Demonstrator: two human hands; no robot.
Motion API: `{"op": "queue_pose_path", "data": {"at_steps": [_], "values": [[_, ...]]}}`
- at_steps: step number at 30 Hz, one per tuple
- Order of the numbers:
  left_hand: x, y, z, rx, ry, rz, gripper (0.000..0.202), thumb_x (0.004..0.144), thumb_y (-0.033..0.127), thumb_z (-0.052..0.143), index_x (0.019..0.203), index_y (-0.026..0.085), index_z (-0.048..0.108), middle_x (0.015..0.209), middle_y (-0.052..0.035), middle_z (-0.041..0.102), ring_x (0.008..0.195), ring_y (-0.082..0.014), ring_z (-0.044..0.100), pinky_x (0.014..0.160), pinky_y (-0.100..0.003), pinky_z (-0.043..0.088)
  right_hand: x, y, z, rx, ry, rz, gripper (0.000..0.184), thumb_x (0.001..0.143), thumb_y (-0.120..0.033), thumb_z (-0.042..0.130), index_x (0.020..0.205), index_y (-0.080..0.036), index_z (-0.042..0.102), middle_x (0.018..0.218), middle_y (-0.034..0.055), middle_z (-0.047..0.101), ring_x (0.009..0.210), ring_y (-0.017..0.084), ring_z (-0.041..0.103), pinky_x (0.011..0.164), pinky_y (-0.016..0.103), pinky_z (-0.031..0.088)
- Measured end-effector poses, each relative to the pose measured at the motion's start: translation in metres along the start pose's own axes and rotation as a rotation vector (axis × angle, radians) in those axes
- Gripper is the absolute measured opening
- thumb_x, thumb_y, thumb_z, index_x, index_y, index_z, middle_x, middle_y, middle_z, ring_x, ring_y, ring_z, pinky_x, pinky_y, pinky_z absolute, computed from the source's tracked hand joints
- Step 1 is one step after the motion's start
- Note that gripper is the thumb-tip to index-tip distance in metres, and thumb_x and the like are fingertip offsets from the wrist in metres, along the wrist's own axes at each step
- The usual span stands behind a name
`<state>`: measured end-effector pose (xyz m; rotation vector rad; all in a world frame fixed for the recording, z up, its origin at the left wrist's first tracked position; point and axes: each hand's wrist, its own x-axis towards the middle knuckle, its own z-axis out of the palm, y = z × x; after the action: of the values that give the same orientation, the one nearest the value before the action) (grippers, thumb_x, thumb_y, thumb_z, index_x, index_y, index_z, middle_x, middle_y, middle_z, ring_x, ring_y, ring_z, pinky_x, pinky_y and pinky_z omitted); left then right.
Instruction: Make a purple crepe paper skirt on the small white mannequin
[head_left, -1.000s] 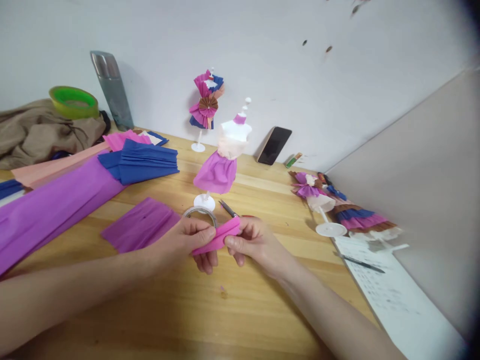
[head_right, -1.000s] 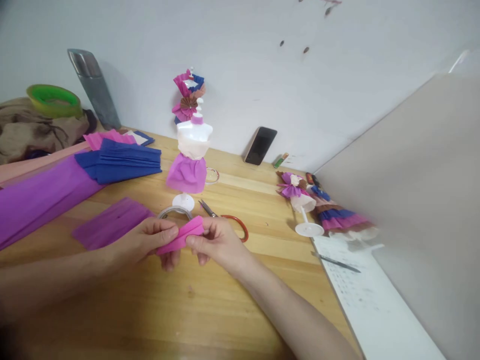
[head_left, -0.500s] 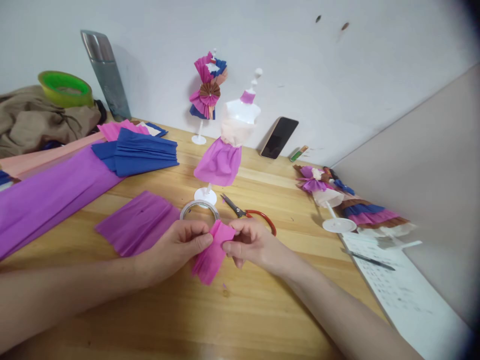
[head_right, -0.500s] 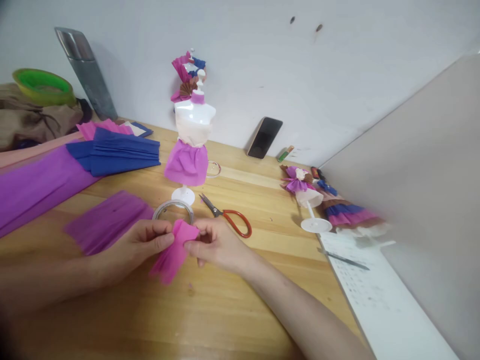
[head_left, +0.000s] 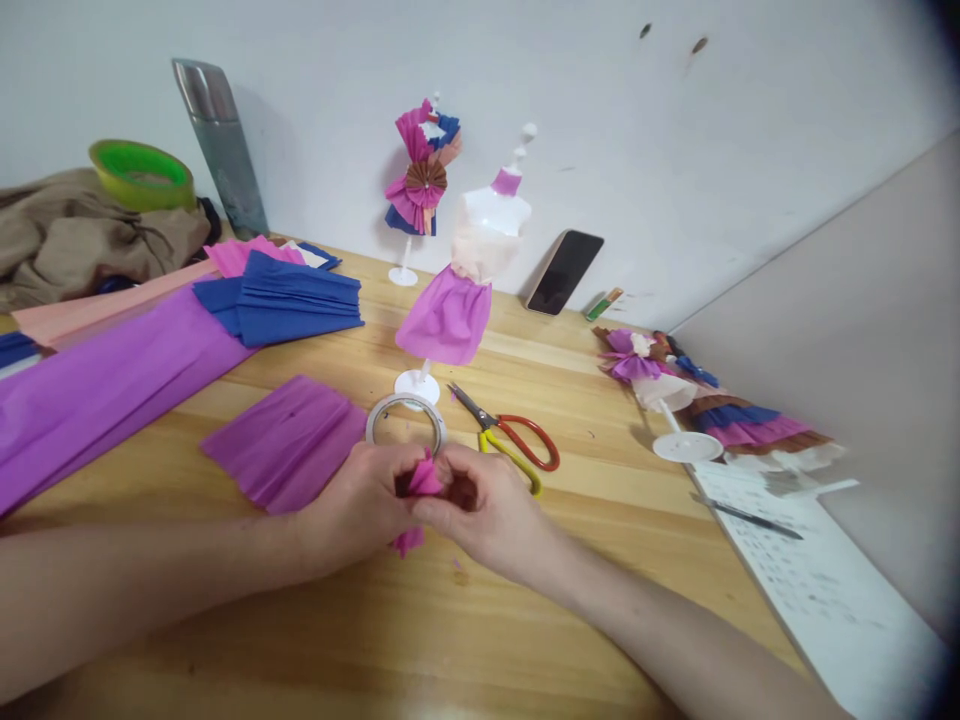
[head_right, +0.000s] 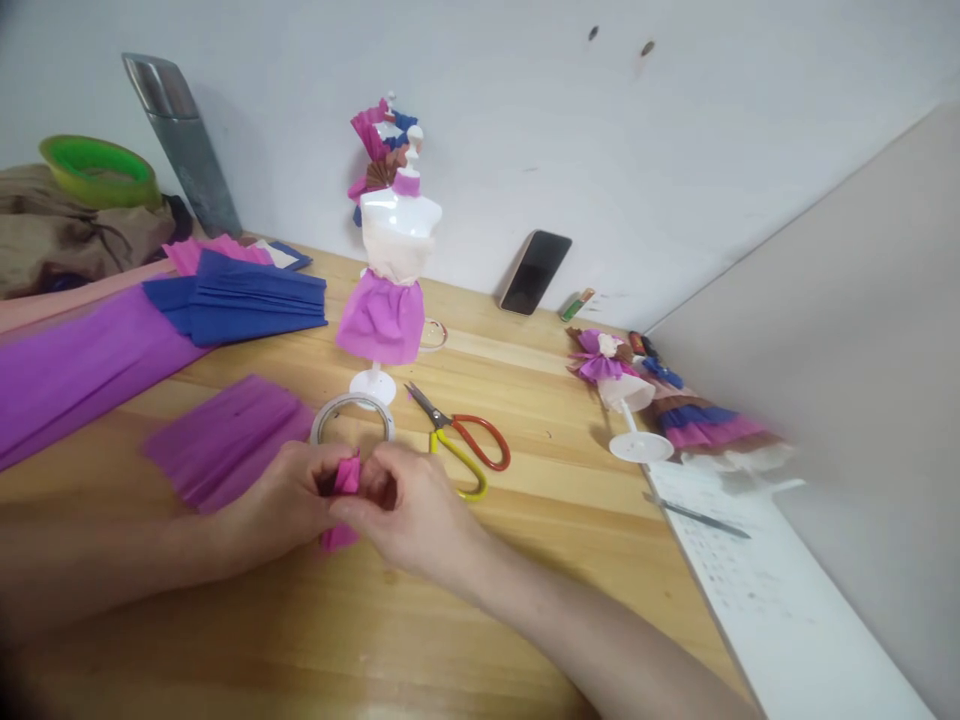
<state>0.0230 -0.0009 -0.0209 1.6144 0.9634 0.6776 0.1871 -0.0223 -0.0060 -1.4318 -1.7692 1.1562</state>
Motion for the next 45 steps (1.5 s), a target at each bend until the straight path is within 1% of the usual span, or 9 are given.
{"op": "queue_pose_path", "data": {"at_steps": [5,11,17,21,27,29,33,38,45], "values": [[-0.004,0.007,0.000,0.180,-0.009,0.048,0.021,0.071,0.021,0.066,0.061,0.019,0.048,0.056,0.0052,0.049,0.055,-0.0098,0.043,0.048,-0.021,0.029,0.003,0.005,-0.004,0.110,-0.003,-0.032,0.019,0.072,-0.022,0.061,0.057,-0.020,0.049,0.056,-0.0026,0.051,0.053,0.010,0.046,0.049,0.022,0.037],[-0.004,0.008,-0.004,-0.123,-0.088,0.024,0.025,0.088,0.030,0.050,0.067,0.017,0.056,0.061,-0.0006,0.062,0.055,-0.0111,0.057,0.054,-0.022,0.043,0.009,0.005,-0.011,0.397,-0.096,0.073,0.014,0.072,-0.027,0.059,0.061,-0.018,0.056,0.050,-0.0039,0.055,0.043,0.008,0.047,0.044,0.021,0.039],[-0.004,0.004,-0.003,-0.257,-0.003,-0.042,0.029,0.081,0.038,0.064,0.066,0.017,0.052,0.061,0.0005,0.059,0.056,-0.0112,0.057,0.055,-0.023,0.045,0.010,0.009,-0.010,0.524,-0.013,0.056,0.019,0.071,-0.032,0.071,0.063,-0.017,0.064,0.050,-0.0022,0.061,0.044,0.010,0.056,0.044,0.021,0.045],[-0.005,0.005,-0.002,-0.296,-0.025,-0.047,0.031,0.082,0.039,0.064,0.065,0.016,0.052,0.064,-0.0009,0.061,0.059,-0.0114,0.057,0.058,-0.024,0.045,0.009,0.009,-0.011,0.555,-0.020,0.035,0.023,0.069,-0.037,0.078,0.064,-0.016,0.068,0.051,-0.0008,0.065,0.044,0.009,0.058,0.045,0.020,0.044],[0.000,0.009,-0.005,-0.499,-0.093,-0.025,0.031,0.079,0.045,0.068,0.090,0.018,0.058,0.082,-0.0028,0.067,0.075,-0.0170,0.064,0.068,-0.028,0.049,0.010,0.011,-0.015,0.618,-0.067,0.001,0.030,0.069,-0.045,0.080,0.069,-0.017,0.071,0.052,-0.0012,0.064,0.044,0.009,0.056,0.046,0.022,0.044],[0.001,0.007,-0.004,-0.492,-0.136,-0.061,0.025,0.076,0.038,0.072,0.086,0.018,0.060,0.080,-0.0016,0.067,0.072,-0.0149,0.062,0.066,-0.026,0.047,0.011,0.011,-0.016,0.588,-0.085,-0.019,0.032,0.069,-0.047,0.080,0.066,-0.017,0.070,0.050,-0.0027,0.061,0.041,0.007,0.051,0.044,0.021,0.042],[0.001,0.004,-0.003,-0.448,-0.049,-0.131,0.020,0.073,0.032,0.073,0.072,0.016,0.060,0.063,0.0037,0.059,0.055,-0.0080,0.047,0.054,-0.021,0.037,0.011,0.010,-0.016,0.557,-0.012,-0.051,0.034,0.072,-0.049,0.077,0.070,-0.016,0.068,0.055,-0.0021,0.062,0.041,0.007,0.049,0.044,0.021,0.041],[0.001,0.008,-0.003,-0.512,-0.105,-0.096,0.031,0.071,0.044,0.076,0.081,0.017,0.064,0.075,-0.0025,0.068,0.072,-0.0161,0.061,0.065,-0.026,0.045,0.010,0.008,-0.014,0.531,-0.034,-0.046,0.035,0.067,-0.047,0.082,0.069,-0.018,0.062,0.055,-0.0042,0.056,0.046,0.008,0.050,0.047,0.022,0.044],[-0.002,0.010,-0.006,-0.426,0.002,-0.121,0.041,0.076,0.056,0.066,0.070,0.015,0.061,0.068,-0.0019,0.064,0.062,-0.0120,0.051,0.060,-0.025,0.040,0.011,0.011,-0.011,0.617,-0.001,0.004,0.035,0.068,-0.048,0.081,0.071,-0.018,0.063,0.058,-0.0038,0.058,0.046,0.007,0.050,0.048,0.021,0.043]]}}
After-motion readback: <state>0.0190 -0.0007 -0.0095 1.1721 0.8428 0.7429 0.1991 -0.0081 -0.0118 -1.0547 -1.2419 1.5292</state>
